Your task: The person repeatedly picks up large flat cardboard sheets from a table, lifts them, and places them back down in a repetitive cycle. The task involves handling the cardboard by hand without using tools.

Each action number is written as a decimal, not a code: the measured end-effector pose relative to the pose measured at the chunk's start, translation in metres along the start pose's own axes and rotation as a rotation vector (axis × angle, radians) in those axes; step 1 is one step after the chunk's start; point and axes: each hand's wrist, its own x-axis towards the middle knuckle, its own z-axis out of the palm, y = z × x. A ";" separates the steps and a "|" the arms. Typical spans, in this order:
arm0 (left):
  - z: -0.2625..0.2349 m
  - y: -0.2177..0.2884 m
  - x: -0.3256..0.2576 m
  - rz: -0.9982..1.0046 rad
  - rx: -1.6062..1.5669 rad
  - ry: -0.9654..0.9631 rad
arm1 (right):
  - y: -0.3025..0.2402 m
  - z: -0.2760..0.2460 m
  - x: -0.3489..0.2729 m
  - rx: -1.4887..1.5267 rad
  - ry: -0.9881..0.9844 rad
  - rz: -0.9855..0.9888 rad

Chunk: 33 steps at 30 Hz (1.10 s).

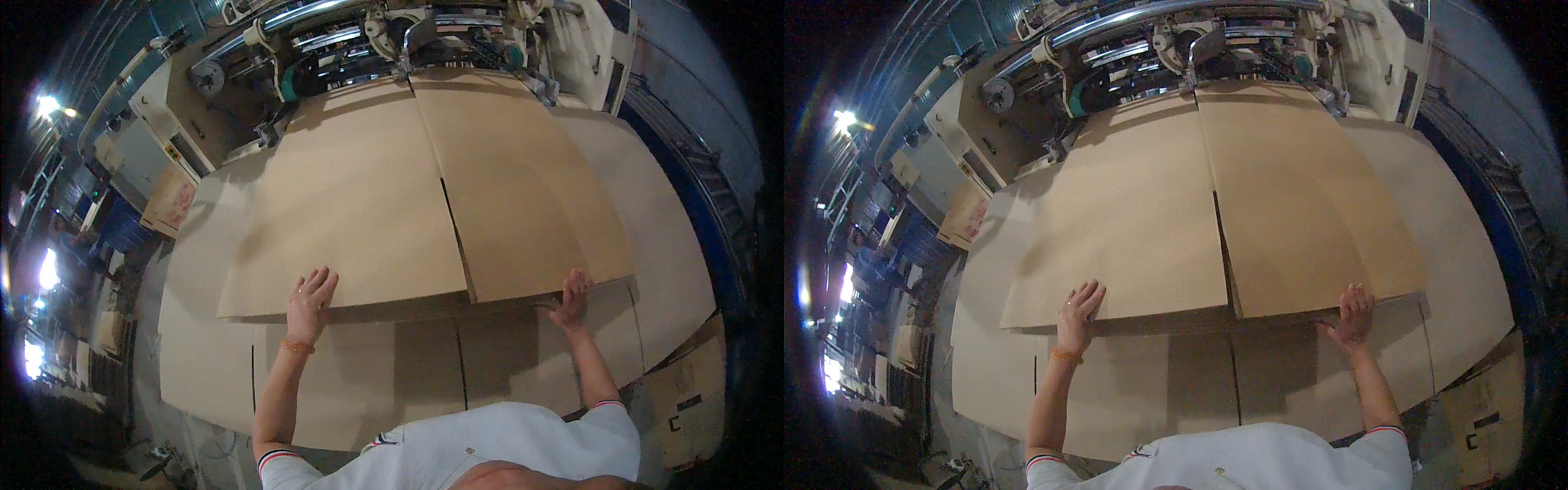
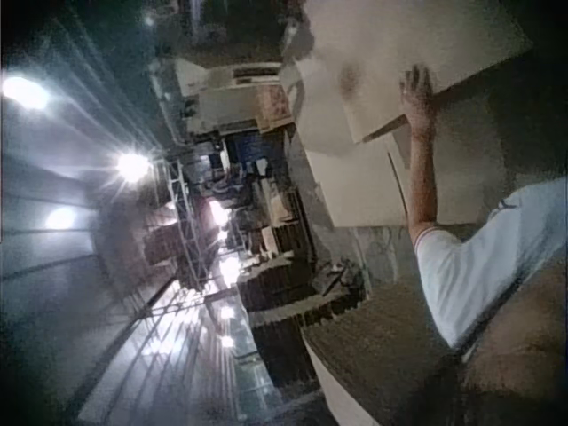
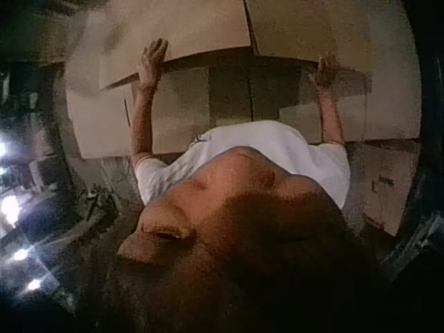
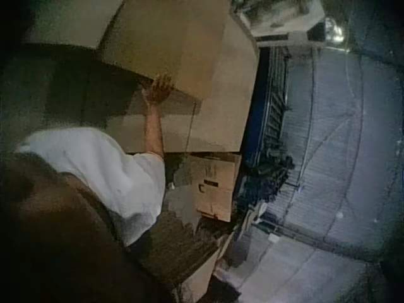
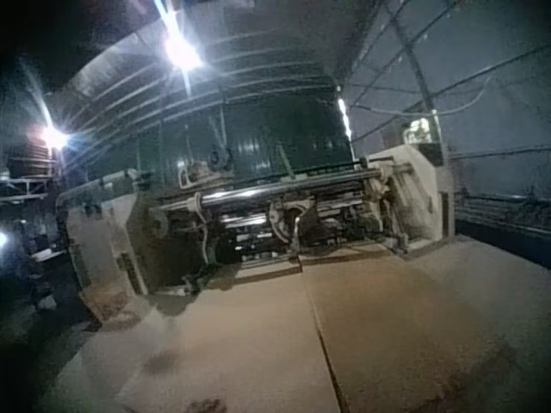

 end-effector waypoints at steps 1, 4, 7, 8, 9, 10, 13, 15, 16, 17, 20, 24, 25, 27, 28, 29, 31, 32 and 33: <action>0.003 -0.001 -0.002 0.013 0.018 -0.014 | 0.006 0.006 -0.003 0.010 0.016 -0.016; 0.018 -0.006 -0.006 0.075 0.054 -0.005 | 0.025 0.016 0.006 0.026 0.075 -0.009; 0.038 -0.015 -0.018 0.188 0.127 0.034 | 0.029 0.017 0.025 0.104 0.026 0.079; 0.046 -0.019 -0.023 0.240 0.209 0.067 | 0.026 0.015 0.030 0.106 0.039 0.079; 0.056 -0.022 -0.028 0.262 0.294 0.090 | 0.025 0.013 0.035 0.054 0.021 0.076; 0.066 -0.024 -0.034 0.242 0.277 0.088 | 0.022 0.011 0.039 0.086 0.039 0.078; 0.103 -0.032 -0.047 0.196 0.320 0.009 | 0.018 0.010 0.043 0.049 -0.030 0.067; 0.128 -0.044 -0.043 0.149 0.381 0.043 | 0.020 0.015 0.040 0.028 -0.076 0.053; 0.139 -0.049 -0.040 0.164 0.434 0.088 | 0.023 0.018 0.039 0.042 -0.117 0.068; 0.146 -0.051 -0.040 0.178 0.404 0.098 | 0.025 0.023 0.037 0.038 -0.125 0.067; 0.158 -0.056 -0.035 0.193 0.327 0.100 | 0.032 0.038 0.035 0.029 -0.133 0.074; 0.152 -0.075 -0.010 0.136 0.290 0.009 | 0.035 0.067 0.050 0.022 -0.064 0.020; 0.149 -0.084 0.003 0.111 0.300 -0.021 | 0.034 0.076 0.057 0.014 -0.063 0.024; 0.150 -0.108 0.039 0.230 0.395 0.082 | 0.035 0.098 0.072 -0.005 -0.094 0.045; 0.151 -0.116 0.053 0.310 0.491 0.168 | 0.036 0.108 0.079 0.001 -0.046 0.025; 0.152 -0.121 0.062 0.306 0.450 0.135 | 0.038 0.118 0.084 -0.001 -0.034 0.023; 0.156 -0.123 0.079 0.258 0.390 0.125 | 0.045 0.137 0.092 0.005 -0.009 0.019; 0.158 -0.121 0.085 0.273 0.380 0.147 | 0.050 0.145 0.095 0.012 0.004 0.016; 0.159 -0.119 0.091 0.239 0.329 0.127 | 0.056 0.154 0.097 0.021 0.038 0.010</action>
